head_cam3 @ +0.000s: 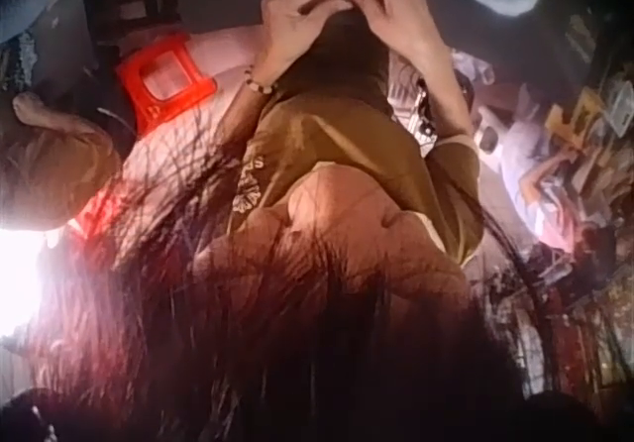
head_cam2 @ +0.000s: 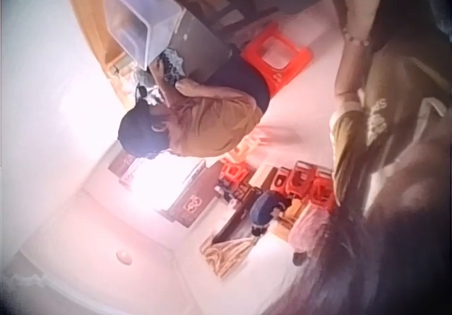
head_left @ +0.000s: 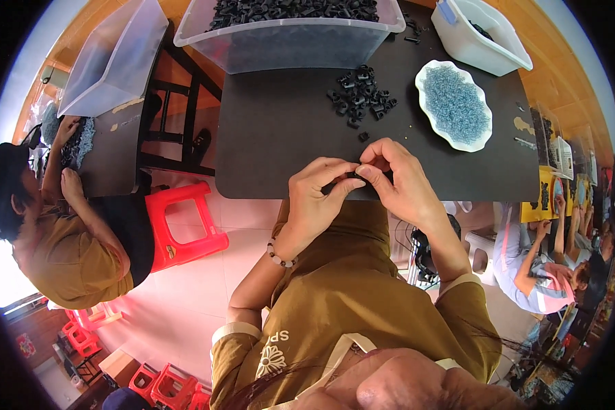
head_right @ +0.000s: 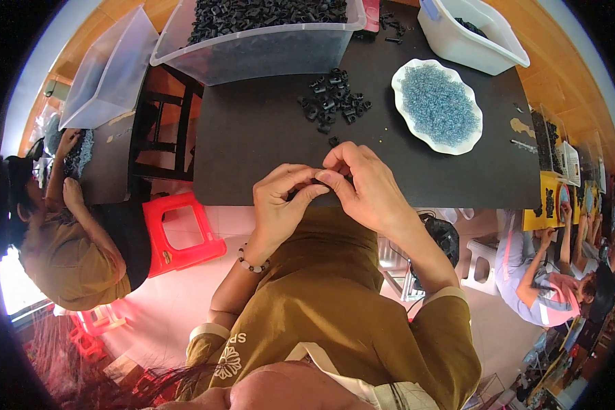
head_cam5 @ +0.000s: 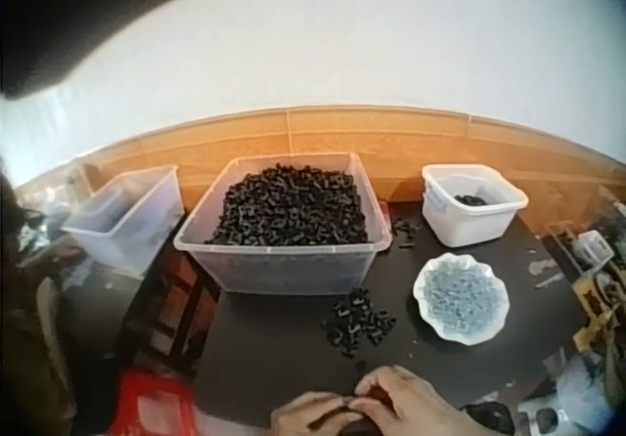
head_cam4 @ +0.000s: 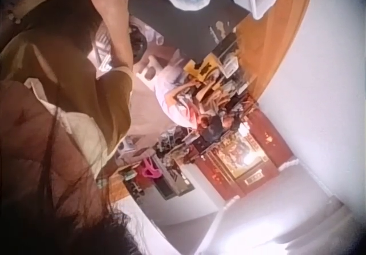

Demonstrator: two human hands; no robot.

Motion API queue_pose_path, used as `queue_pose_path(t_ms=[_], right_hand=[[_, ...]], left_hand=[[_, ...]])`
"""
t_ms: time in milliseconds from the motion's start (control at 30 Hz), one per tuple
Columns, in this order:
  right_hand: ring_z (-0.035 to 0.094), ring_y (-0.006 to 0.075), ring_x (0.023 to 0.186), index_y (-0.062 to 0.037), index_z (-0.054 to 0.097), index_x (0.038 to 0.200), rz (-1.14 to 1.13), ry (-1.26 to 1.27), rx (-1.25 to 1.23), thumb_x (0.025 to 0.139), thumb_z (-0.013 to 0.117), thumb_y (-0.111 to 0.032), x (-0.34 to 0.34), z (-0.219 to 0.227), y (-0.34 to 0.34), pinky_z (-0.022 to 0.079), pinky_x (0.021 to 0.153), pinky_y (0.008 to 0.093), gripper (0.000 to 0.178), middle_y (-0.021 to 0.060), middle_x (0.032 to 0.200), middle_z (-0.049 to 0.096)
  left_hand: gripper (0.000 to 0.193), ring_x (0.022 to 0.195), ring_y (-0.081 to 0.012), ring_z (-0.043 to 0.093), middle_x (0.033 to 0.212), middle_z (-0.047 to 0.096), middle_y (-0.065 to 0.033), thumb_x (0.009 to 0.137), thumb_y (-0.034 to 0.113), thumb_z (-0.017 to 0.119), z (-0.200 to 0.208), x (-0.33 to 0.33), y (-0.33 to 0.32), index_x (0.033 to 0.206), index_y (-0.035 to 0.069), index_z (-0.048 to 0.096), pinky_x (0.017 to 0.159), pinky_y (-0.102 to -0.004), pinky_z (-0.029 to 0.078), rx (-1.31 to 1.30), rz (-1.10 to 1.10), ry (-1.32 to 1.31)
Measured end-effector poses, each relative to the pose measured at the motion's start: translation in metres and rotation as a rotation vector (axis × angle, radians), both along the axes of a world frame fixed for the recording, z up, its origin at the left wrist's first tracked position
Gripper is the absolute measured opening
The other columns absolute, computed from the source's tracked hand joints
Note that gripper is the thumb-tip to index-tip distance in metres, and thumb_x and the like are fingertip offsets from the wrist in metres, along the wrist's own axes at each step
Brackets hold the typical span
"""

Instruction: The person assembles plastic components by inserting small pins into clips by hand.

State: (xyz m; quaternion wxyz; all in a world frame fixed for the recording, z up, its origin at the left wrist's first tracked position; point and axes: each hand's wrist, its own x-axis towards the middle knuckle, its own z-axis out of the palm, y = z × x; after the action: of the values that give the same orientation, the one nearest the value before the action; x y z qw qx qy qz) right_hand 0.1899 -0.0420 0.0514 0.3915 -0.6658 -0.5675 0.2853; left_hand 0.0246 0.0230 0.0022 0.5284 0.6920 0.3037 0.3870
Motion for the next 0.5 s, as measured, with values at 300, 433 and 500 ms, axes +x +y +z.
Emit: queue_pose_path(t_ms=[300, 433, 500], right_hand=[[0.051, 0.0074, 0.070, -0.0007, 0.056, 0.096, 0.046, 0.376, -0.052, 0.098, 0.064, -0.011, 0.002, -0.016, 0.001, 0.045, 0.064, 0.0250, 0.013, 0.0012, 0.080, 0.058], [0.050, 0.0059, 0.072, -0.0013, 0.058, 0.098, 0.047, 0.463, -0.050, 0.099, 0.063, -0.010, 0.001, -0.021, 0.001, 0.045, 0.065, 0.0234, 0.010, -0.0011, 0.082, 0.058], [0.051, 0.0063, 0.071, -0.0011, 0.058, 0.098, 0.026, 0.424, -0.024, 0.099, 0.063, -0.011, 0.002, -0.021, 0.003, 0.045, 0.065, 0.0237, 0.011, -0.0006, 0.081, 0.059]], left_hand=[[0.022, 0.078, -0.0078, 0.060, 0.096, 0.068, -0.0044, 0.080, 0.005, 0.082, -0.003, 0.000, 0.002, 0.101, 0.001, 0.076, 0.065, -0.0222, 0.048, -0.030, -0.031, -0.074], [0.022, 0.078, -0.0078, 0.060, 0.096, 0.068, -0.0045, 0.080, 0.006, 0.083, -0.003, -0.002, 0.001, 0.101, 0.001, 0.076, 0.066, -0.0218, 0.049, -0.029, -0.020, -0.060], [0.023, 0.078, -0.0077, 0.060, 0.096, 0.068, -0.0048, 0.080, 0.005, 0.083, -0.002, -0.001, 0.001, 0.102, 0.001, 0.076, 0.068, -0.0213, 0.050, -0.005, -0.015, -0.101]])
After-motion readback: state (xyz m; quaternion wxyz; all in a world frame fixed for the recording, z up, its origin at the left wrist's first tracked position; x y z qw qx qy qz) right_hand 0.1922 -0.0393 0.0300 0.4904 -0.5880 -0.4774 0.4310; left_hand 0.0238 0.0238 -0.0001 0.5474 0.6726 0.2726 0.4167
